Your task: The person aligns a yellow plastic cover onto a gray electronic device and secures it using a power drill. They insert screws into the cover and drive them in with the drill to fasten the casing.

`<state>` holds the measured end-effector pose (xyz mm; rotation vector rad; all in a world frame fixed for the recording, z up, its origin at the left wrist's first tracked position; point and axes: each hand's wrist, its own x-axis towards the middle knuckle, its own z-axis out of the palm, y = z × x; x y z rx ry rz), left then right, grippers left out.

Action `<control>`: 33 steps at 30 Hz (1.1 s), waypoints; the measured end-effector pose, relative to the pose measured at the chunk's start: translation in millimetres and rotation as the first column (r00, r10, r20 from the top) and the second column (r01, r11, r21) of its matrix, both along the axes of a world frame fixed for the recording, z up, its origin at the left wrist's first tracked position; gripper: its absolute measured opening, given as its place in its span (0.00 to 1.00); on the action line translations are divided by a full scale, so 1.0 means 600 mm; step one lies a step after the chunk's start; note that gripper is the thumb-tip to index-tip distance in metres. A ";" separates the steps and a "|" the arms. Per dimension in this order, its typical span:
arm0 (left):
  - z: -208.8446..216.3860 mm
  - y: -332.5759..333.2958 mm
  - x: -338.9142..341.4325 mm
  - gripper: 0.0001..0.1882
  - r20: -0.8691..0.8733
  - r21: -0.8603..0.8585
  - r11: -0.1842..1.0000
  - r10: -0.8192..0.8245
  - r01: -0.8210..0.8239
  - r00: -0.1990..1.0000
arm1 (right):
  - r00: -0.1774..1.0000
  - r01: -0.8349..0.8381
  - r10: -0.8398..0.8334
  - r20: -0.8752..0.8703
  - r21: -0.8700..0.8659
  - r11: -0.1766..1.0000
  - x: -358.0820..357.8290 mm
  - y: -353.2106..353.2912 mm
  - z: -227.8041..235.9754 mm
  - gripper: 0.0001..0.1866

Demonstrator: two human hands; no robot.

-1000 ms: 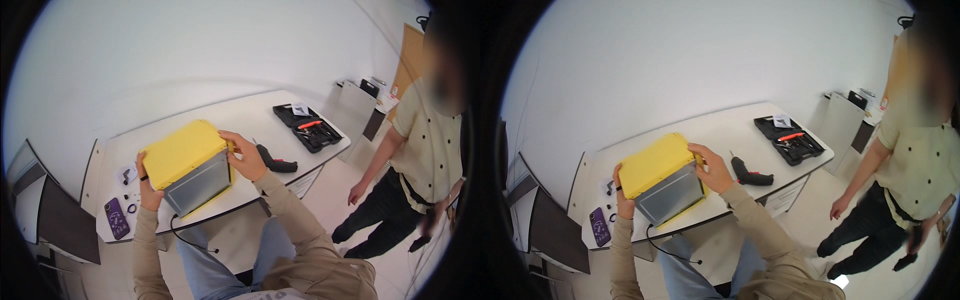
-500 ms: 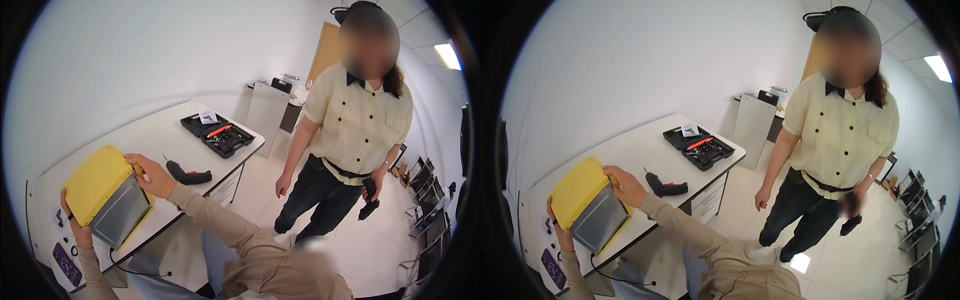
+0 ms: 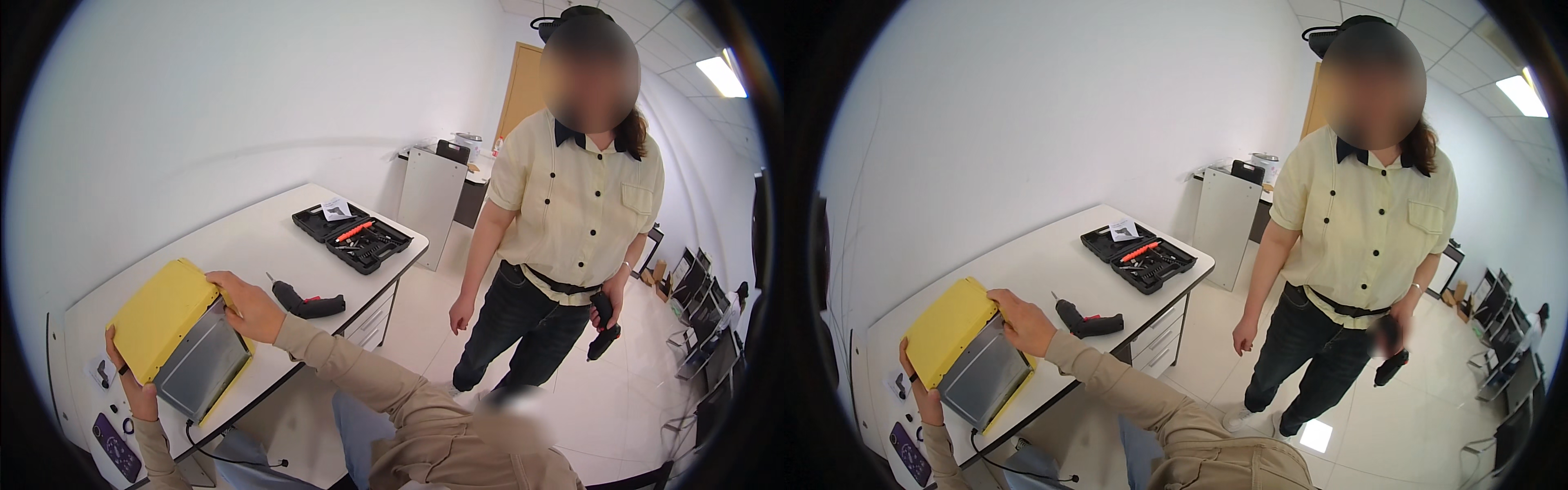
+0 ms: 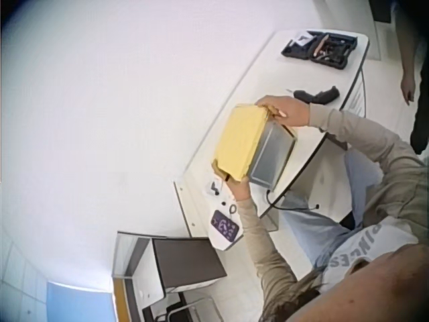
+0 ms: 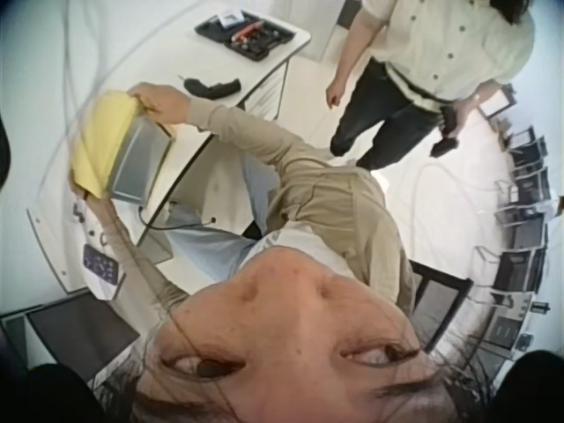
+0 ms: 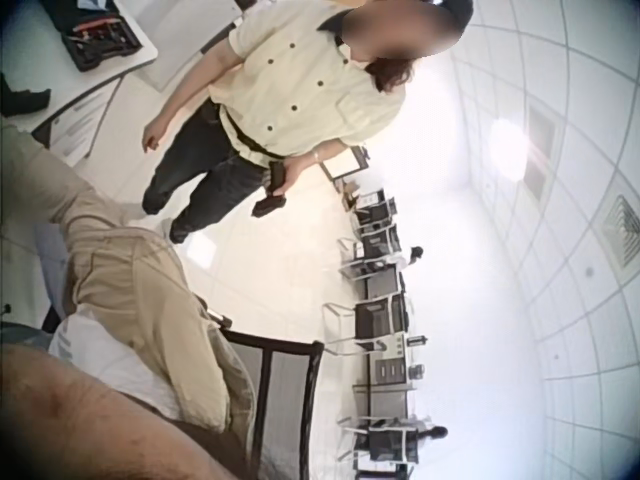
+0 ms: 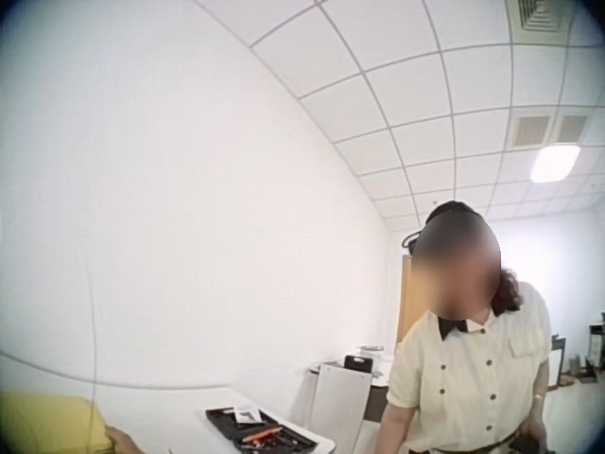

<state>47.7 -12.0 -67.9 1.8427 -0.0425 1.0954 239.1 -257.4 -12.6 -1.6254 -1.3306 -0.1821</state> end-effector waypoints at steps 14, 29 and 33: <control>-0.009 0.015 0.004 0.68 0.009 0.043 0.999 0.007 -0.007 1.000 | 0.992 0.015 -0.033 0.125 0.138 0.990 0.004 0.012 -0.017 0.30; -0.010 0.019 0.001 0.65 0.013 0.104 0.994 0.035 -0.036 0.999 | 0.995 0.033 -0.046 0.089 0.135 0.990 0.000 0.009 -0.014 0.30; -0.005 0.020 0.003 0.66 0.007 0.095 0.995 0.032 -0.033 0.999 | 0.995 0.025 -0.037 0.087 0.136 0.990 0.001 0.012 -0.016 0.33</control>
